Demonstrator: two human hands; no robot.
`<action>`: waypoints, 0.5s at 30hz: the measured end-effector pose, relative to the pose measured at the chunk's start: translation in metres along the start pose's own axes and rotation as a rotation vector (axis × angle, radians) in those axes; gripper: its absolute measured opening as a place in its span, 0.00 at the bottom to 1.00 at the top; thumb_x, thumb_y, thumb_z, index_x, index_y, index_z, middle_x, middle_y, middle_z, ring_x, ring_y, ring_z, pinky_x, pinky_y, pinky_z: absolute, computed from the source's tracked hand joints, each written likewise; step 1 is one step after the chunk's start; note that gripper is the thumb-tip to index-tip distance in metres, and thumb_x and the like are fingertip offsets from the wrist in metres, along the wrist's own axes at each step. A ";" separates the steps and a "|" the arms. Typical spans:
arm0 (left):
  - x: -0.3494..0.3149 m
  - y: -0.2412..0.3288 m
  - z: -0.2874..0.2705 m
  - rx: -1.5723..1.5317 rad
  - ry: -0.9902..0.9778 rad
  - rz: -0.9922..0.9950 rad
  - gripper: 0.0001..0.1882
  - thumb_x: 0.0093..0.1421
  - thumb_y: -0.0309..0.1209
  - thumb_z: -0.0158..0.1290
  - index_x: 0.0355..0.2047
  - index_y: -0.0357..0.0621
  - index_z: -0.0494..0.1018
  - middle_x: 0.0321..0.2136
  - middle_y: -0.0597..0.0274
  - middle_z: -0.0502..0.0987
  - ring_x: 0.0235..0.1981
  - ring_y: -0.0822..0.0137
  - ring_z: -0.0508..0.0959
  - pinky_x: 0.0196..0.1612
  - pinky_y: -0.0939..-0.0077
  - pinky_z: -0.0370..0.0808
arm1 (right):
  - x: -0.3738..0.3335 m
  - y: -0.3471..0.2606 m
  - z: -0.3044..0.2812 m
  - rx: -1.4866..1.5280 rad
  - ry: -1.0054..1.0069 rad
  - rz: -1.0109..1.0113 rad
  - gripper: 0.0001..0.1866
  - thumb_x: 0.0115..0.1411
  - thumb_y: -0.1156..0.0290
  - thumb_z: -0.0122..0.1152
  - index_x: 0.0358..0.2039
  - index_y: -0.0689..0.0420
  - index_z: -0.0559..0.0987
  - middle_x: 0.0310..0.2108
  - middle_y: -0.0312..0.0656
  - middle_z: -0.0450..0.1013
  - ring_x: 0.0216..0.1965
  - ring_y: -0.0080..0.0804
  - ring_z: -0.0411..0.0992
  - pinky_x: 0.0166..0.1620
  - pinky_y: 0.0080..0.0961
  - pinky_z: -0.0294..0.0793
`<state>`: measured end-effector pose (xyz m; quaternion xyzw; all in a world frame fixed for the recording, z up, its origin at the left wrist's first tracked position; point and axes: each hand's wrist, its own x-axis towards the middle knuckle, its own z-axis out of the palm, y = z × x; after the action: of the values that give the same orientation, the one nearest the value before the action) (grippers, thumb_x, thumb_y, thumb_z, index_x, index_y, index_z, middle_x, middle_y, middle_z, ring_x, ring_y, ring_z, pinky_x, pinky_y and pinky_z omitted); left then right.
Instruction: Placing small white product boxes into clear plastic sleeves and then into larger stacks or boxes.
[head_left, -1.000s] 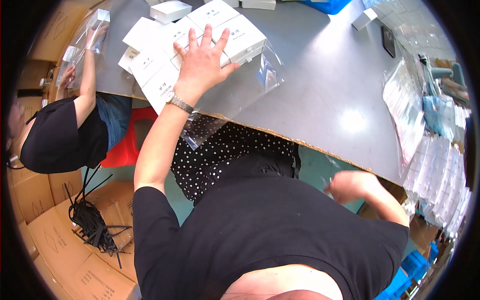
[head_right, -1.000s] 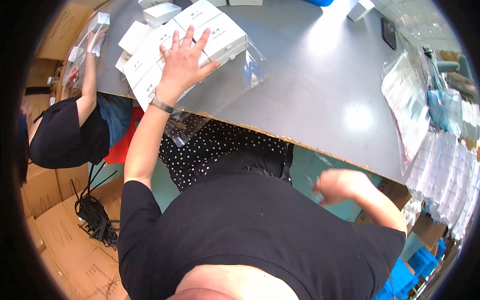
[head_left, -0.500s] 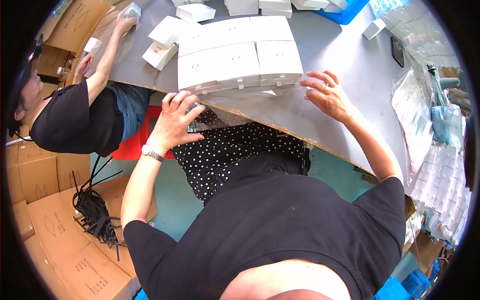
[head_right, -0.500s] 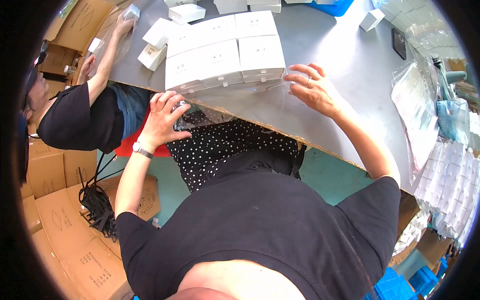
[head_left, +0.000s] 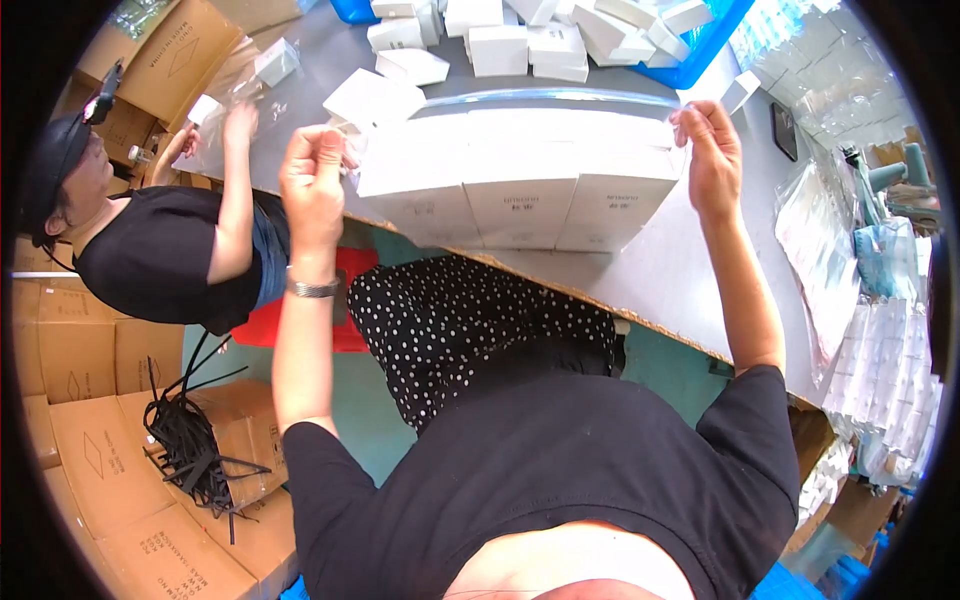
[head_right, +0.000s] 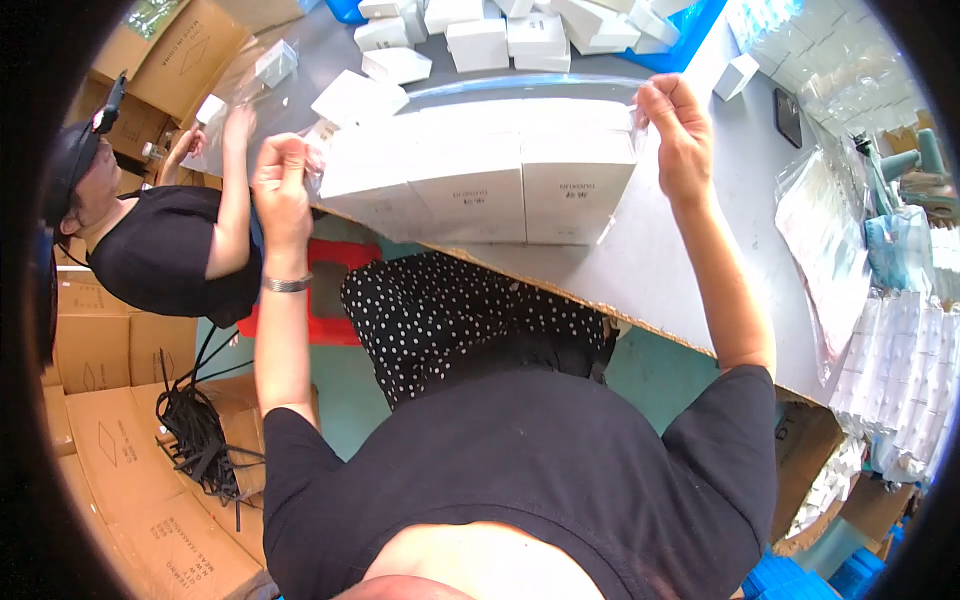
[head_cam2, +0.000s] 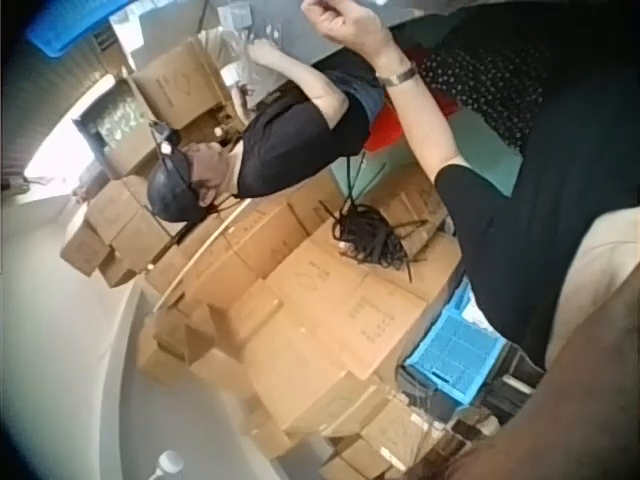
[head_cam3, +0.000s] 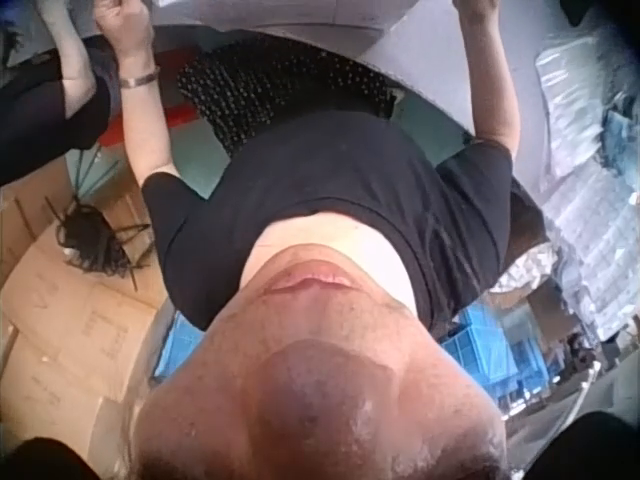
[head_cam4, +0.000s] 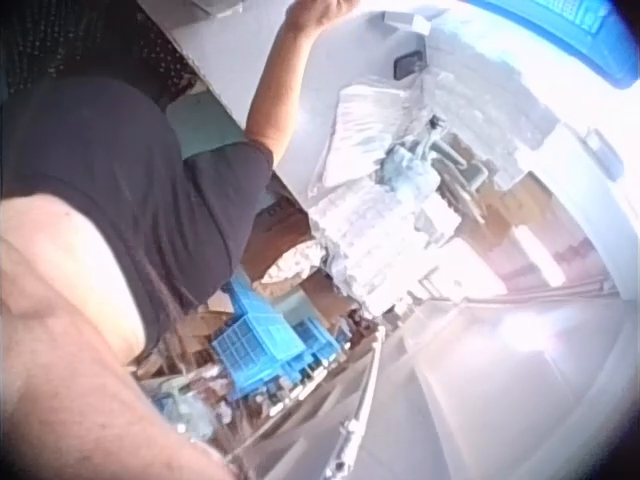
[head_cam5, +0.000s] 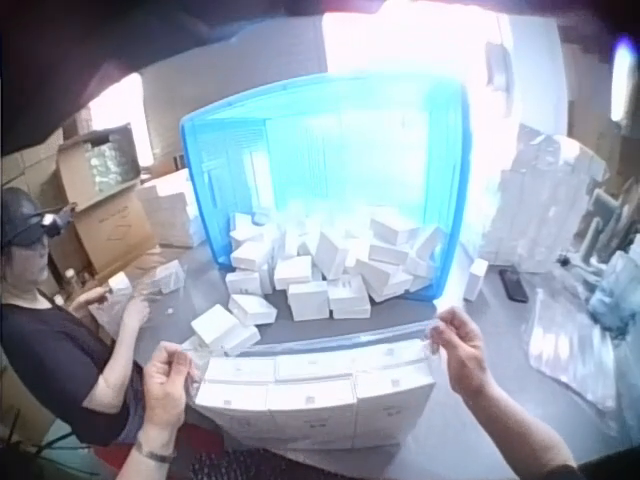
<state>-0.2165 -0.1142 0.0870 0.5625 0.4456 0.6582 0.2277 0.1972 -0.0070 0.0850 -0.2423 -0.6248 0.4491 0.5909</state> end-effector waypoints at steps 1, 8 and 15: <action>0.001 -0.006 0.003 -0.124 0.024 -0.049 0.08 0.69 0.31 0.51 0.34 0.41 0.72 0.23 0.68 0.73 0.25 0.79 0.71 0.31 0.84 0.69 | -0.001 0.003 0.007 0.086 0.066 0.064 0.05 0.68 0.70 0.55 0.36 0.58 0.75 0.30 0.33 0.71 0.31 0.19 0.65 0.38 0.17 0.64; 0.011 -0.014 0.014 -0.117 0.106 -0.299 0.10 0.68 0.30 0.51 0.29 0.41 0.72 0.19 0.72 0.70 0.18 0.82 0.67 0.22 0.88 0.62 | 0.006 0.013 0.013 -0.355 0.250 0.208 0.11 0.69 0.65 0.55 0.31 0.57 0.76 0.24 0.27 0.66 0.26 0.14 0.60 0.30 0.15 0.58; -0.024 0.008 -0.007 -0.242 0.182 -0.834 0.11 0.64 0.31 0.51 0.22 0.48 0.70 0.18 0.78 0.67 0.15 0.84 0.62 0.18 0.89 0.56 | -0.030 -0.008 0.001 -0.086 0.194 0.599 0.12 0.63 0.66 0.56 0.26 0.60 0.77 0.25 0.31 0.69 0.29 0.19 0.63 0.34 0.20 0.61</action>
<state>-0.2153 -0.1401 0.0810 0.2436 0.5726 0.6041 0.4979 0.2039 -0.0363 0.0761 -0.4820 -0.4849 0.5511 0.4782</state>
